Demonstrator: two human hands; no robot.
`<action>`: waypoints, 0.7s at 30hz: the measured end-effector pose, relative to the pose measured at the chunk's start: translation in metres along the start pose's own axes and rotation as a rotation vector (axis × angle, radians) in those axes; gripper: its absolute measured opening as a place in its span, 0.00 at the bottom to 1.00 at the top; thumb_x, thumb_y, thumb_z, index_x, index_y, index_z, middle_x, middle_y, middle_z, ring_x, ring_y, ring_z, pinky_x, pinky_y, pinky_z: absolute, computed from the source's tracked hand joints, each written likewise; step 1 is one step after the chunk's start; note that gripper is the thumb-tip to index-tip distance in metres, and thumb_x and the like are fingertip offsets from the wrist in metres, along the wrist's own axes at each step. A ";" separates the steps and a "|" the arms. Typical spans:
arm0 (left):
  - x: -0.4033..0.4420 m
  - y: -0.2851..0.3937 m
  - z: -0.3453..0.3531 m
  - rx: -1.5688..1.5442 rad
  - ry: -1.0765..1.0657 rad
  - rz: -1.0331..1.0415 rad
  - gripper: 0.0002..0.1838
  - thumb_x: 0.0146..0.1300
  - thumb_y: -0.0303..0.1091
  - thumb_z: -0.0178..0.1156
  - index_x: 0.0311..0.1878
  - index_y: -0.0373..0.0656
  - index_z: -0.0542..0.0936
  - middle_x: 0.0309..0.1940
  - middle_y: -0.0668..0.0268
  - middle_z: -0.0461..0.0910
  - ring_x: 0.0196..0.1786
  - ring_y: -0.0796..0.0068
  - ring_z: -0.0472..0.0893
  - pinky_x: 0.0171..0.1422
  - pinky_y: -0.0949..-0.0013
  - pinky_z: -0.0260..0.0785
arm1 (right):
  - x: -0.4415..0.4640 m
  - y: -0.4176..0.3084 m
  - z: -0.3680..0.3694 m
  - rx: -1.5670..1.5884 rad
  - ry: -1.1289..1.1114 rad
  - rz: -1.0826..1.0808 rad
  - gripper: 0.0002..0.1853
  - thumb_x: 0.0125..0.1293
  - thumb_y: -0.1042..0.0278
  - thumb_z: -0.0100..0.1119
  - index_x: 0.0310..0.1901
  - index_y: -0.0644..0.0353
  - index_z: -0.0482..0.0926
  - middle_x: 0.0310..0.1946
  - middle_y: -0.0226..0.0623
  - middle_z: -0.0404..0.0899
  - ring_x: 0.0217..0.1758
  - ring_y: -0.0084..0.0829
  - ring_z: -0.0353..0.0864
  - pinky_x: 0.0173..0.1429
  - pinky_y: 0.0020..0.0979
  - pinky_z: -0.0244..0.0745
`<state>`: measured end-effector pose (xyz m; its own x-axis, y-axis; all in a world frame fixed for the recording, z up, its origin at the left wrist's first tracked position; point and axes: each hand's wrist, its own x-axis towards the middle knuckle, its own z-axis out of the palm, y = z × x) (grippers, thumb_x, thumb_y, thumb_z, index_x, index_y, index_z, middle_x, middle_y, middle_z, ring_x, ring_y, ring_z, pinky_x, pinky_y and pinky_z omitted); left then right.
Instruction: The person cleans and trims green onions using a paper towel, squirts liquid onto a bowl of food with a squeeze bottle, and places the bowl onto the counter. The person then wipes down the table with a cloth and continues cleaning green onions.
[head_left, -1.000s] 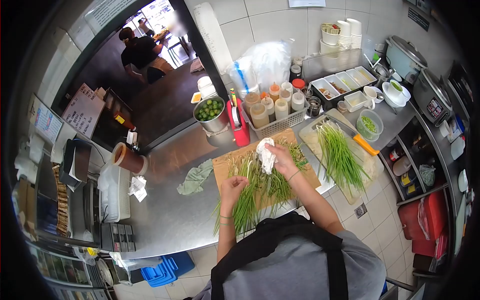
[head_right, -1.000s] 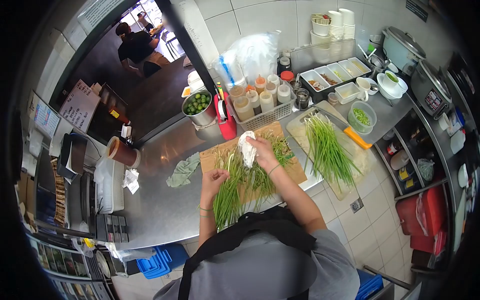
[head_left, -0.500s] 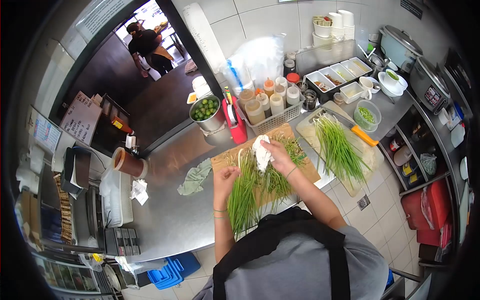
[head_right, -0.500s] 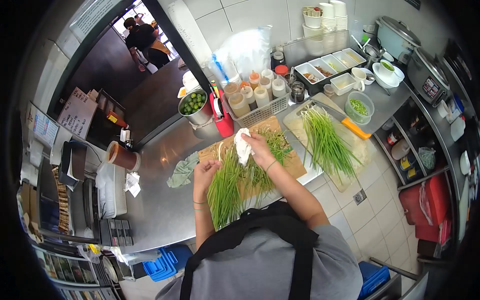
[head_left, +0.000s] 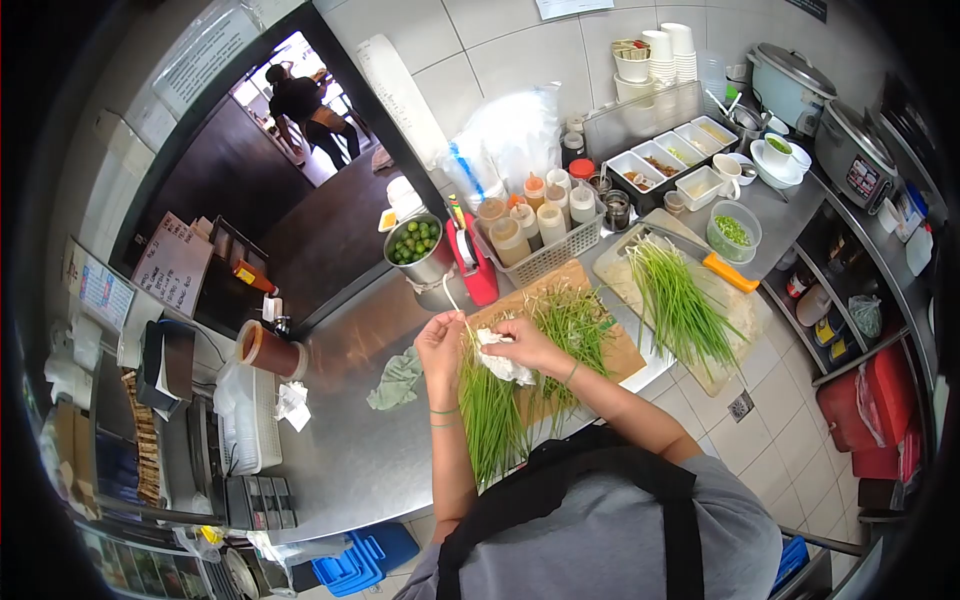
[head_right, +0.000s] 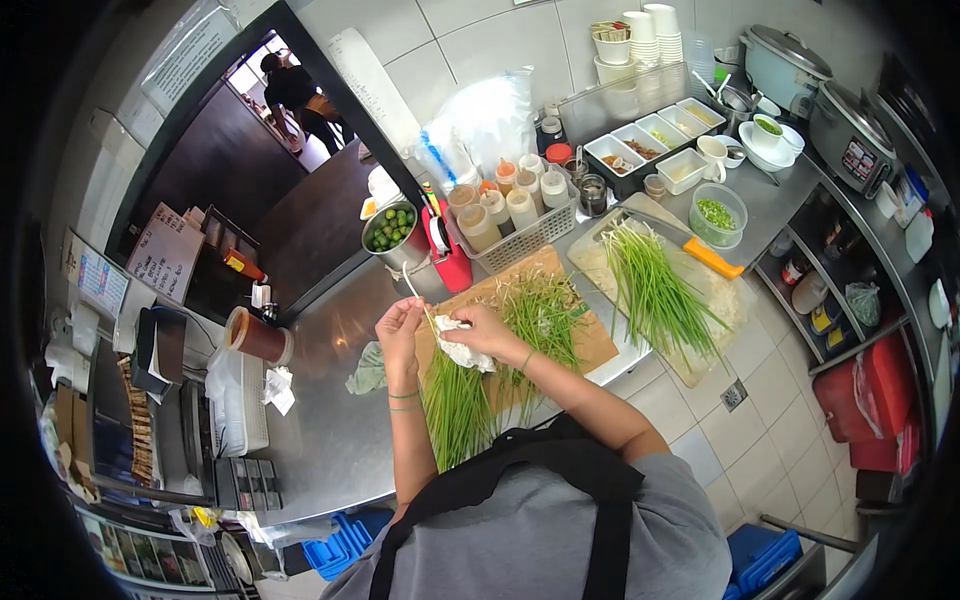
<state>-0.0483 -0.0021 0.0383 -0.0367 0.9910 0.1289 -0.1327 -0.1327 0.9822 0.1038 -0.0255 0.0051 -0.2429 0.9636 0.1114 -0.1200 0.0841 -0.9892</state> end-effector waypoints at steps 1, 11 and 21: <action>0.002 0.002 -0.001 -0.033 0.010 0.009 0.06 0.57 0.27 0.60 0.37 0.35 0.78 0.30 0.66 0.80 0.31 0.84 0.76 0.38 0.81 0.67 | -0.002 -0.002 -0.002 -0.078 0.011 -0.058 0.14 0.50 0.62 0.65 0.29 0.67 0.78 0.21 0.33 0.76 0.24 0.19 0.71 0.30 0.26 0.66; 0.024 0.043 -0.025 -0.072 0.227 0.201 0.06 0.59 0.31 0.59 0.36 0.38 0.77 0.28 0.66 0.79 0.27 0.85 0.73 0.33 0.82 0.66 | -0.020 -0.011 -0.026 -0.383 -0.009 -0.285 0.13 0.46 0.65 0.63 0.27 0.66 0.72 0.27 0.43 0.70 0.33 0.43 0.72 0.37 0.37 0.66; 0.033 0.061 -0.054 -0.021 0.357 0.324 0.05 0.60 0.27 0.58 0.36 0.35 0.76 0.28 0.64 0.79 0.27 0.84 0.75 0.33 0.81 0.69 | -0.020 0.027 -0.051 -0.565 -0.093 -0.232 0.11 0.44 0.68 0.61 0.28 0.65 0.75 0.30 0.44 0.72 0.36 0.45 0.73 0.42 0.38 0.67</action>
<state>-0.1111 0.0217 0.0954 -0.4165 0.8305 0.3697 -0.0777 -0.4377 0.8957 0.1544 -0.0292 -0.0283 -0.3576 0.8799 0.3128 0.3422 0.4351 -0.8328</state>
